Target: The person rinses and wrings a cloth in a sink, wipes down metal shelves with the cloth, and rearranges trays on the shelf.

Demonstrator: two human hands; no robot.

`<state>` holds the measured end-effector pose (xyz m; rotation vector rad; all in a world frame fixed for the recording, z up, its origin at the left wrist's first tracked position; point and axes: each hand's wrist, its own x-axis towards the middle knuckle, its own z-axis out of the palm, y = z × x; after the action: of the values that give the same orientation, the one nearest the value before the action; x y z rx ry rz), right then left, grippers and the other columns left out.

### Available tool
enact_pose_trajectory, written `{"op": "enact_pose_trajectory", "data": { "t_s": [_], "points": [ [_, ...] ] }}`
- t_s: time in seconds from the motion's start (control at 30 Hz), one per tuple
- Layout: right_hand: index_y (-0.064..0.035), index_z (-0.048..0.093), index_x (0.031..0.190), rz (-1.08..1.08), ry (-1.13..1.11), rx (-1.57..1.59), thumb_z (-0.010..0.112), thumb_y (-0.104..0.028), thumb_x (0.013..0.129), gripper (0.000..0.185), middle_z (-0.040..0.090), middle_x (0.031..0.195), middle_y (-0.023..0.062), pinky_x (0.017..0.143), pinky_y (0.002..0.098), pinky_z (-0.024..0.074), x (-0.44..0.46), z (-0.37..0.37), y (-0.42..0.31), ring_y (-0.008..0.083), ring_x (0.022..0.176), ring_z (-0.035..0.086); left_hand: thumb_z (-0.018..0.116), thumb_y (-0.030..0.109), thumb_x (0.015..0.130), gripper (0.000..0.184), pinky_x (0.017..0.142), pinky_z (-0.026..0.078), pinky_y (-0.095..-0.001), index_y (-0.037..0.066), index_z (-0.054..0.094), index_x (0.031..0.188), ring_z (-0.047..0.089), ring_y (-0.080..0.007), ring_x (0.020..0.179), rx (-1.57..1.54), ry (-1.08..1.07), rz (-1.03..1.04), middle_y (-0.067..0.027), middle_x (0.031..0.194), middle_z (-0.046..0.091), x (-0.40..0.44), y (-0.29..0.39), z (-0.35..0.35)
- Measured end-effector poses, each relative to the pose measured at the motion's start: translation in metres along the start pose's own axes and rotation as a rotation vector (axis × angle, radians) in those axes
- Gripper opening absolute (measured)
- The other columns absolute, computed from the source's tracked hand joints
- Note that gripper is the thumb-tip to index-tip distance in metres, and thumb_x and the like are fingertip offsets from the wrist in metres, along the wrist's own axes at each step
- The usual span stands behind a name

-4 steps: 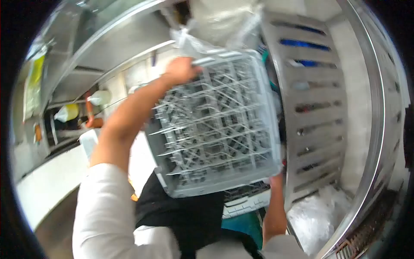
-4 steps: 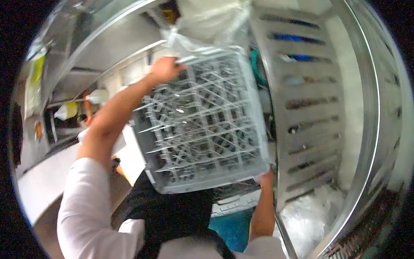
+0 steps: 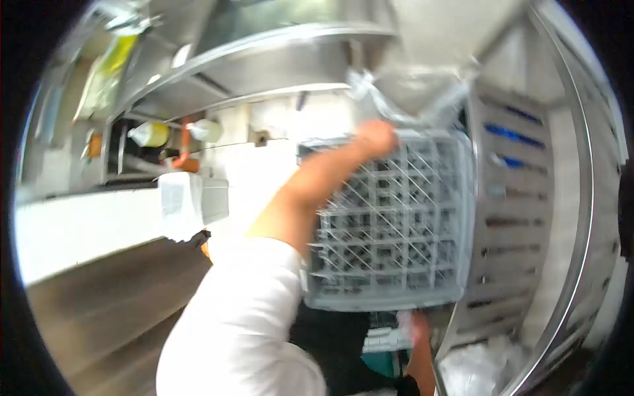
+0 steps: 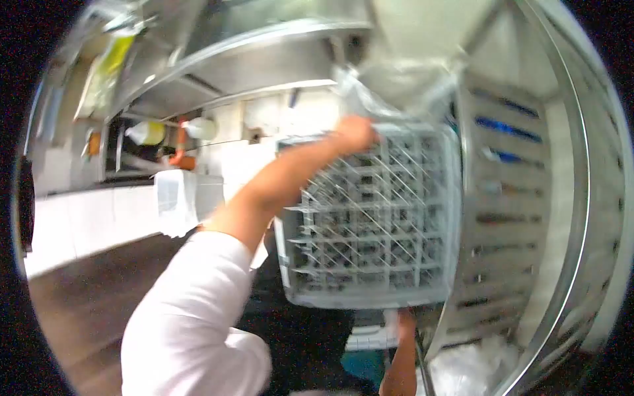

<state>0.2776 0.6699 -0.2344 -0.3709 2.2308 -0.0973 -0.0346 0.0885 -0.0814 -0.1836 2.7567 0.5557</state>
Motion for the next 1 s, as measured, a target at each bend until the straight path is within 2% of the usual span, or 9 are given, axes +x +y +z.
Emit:
{"op": "enact_pose_trajectory", "data": {
  "t_s": [0.03, 0.1, 0.23, 0.3, 0.57, 0.77, 0.87, 0.93, 1.0],
  "points": [
    [-0.0029, 0.059, 0.098, -0.273, 0.006, -0.460, 0.050, -0.014, 0.083, 0.021, 0.063, 0.091, 0.0145, 0.074, 0.0372, 0.0480, 0.008, 0.029, -0.007, 0.0271, 0.085, 0.060, 0.056, 0.040, 0.084, 0.046, 0.083, 0.046, -0.0428, 0.003, 0.055, 0.112, 0.060, -0.0318, 0.093, -0.097, 0.017, -0.101, -0.0182, 0.098, 0.062, -0.002, -0.002, -0.004],
    [-0.0055, 0.060, 0.095, -0.221, -0.009, 0.828, 0.050, -0.015, 0.083, 0.018, 0.062, 0.089, 0.0172, 0.073, 0.0403, 0.0479, 0.020, 0.103, -0.061, 0.0298, 0.085, 0.060, 0.056, 0.034, 0.083, 0.052, 0.089, 0.043, -0.0436, 0.000, 0.046, 0.121, 0.056, -0.0326, 0.103, -0.024, 0.051, -0.015, -0.0204, 0.111, 0.057, -0.025, -0.019, -0.026],
    [-0.0012, 0.056, 0.097, -0.313, -0.133, 0.260, 0.047, -0.024, 0.087, 0.027, 0.057, 0.088, 0.0137, 0.073, 0.0346, 0.0422, -0.037, -0.047, -0.135, 0.0258, 0.082, 0.055, 0.057, 0.031, 0.083, 0.066, 0.104, 0.029, -0.0430, 0.001, 0.031, 0.135, 0.030, -0.0399, 0.128, -0.130, 0.376, 0.103, -0.0246, 0.137, 0.033, -0.083, 0.006, -0.006],
    [-0.0013, 0.058, 0.091, -0.201, -0.145, 0.126, 0.046, -0.026, 0.088, 0.027, 0.058, 0.085, 0.0113, 0.071, 0.0343, 0.0414, -0.047, -0.106, -0.168, 0.0241, 0.081, 0.054, 0.056, 0.029, 0.084, 0.064, 0.105, 0.028, -0.0426, 0.000, 0.031, 0.135, 0.031, -0.0402, 0.127, -0.647, 0.291, 0.101, -0.0250, 0.138, 0.031, -0.127, 0.009, 0.010],
    [-0.0013, 0.059, 0.097, 0.365, -0.423, 1.160, 0.048, -0.025, 0.087, 0.028, 0.063, 0.098, 0.0116, 0.078, 0.0373, 0.0474, -0.025, -0.084, -0.155, 0.0232, 0.090, 0.061, 0.058, 0.017, 0.082, 0.049, 0.097, 0.038, -0.0394, 0.004, 0.043, 0.126, 0.045, -0.0348, 0.115, -0.648, 0.291, -0.091, -0.0180, 0.125, 0.046, -0.382, -0.099, 0.037],
    [0.0019, 0.062, 0.096, 0.032, -0.278, 1.074, 0.054, -0.030, 0.086, 0.034, 0.065, 0.094, 0.0146, 0.074, 0.0329, 0.0488, -0.045, -0.149, -0.277, 0.0227, 0.084, 0.063, 0.057, 0.020, 0.081, 0.044, 0.089, 0.044, -0.0421, 0.002, 0.048, 0.120, 0.053, -0.0369, 0.104, -0.475, 0.164, -0.350, -0.0197, 0.113, 0.053, -0.448, -0.224, -0.010],
    [0.0023, 0.063, 0.092, -0.013, -0.076, 0.255, 0.057, -0.029, 0.087, 0.032, 0.065, 0.082, 0.0082, 0.067, 0.0306, 0.0483, -0.034, -0.197, -0.360, 0.0147, 0.073, 0.059, 0.058, 0.022, 0.081, 0.041, 0.084, 0.047, -0.0410, 0.001, 0.053, 0.115, 0.056, -0.0368, 0.097, -0.444, 0.222, -0.350, -0.0206, 0.105, 0.058, -0.452, -0.265, -0.040],
    [0.0013, 0.063, 0.091, -0.060, -0.082, 0.749, 0.057, -0.030, 0.087, 0.032, 0.064, 0.081, 0.0064, 0.065, 0.0295, 0.0477, -0.026, -0.219, -0.421, 0.0142, 0.072, 0.058, 0.059, 0.024, 0.081, 0.043, 0.084, 0.047, -0.0392, 0.001, 0.052, 0.117, 0.057, -0.0347, 0.098, -0.516, 0.259, -0.322, -0.0210, 0.108, 0.058, -0.450, -0.281, -0.049],
    [0.0008, 0.063, 0.090, -0.160, -0.045, 0.762, 0.058, -0.030, 0.087, 0.032, 0.063, 0.079, 0.0051, 0.062, 0.0277, 0.0467, -0.069, -0.282, -0.544, 0.0126, 0.069, 0.057, 0.063, 0.029, 0.080, 0.053, 0.087, 0.046, -0.0366, 0.002, 0.049, 0.123, 0.057, -0.0317, 0.102, -0.733, 0.202, -0.333, -0.0190, 0.117, 0.056, -0.446, -0.285, -0.071]
  ]
}}
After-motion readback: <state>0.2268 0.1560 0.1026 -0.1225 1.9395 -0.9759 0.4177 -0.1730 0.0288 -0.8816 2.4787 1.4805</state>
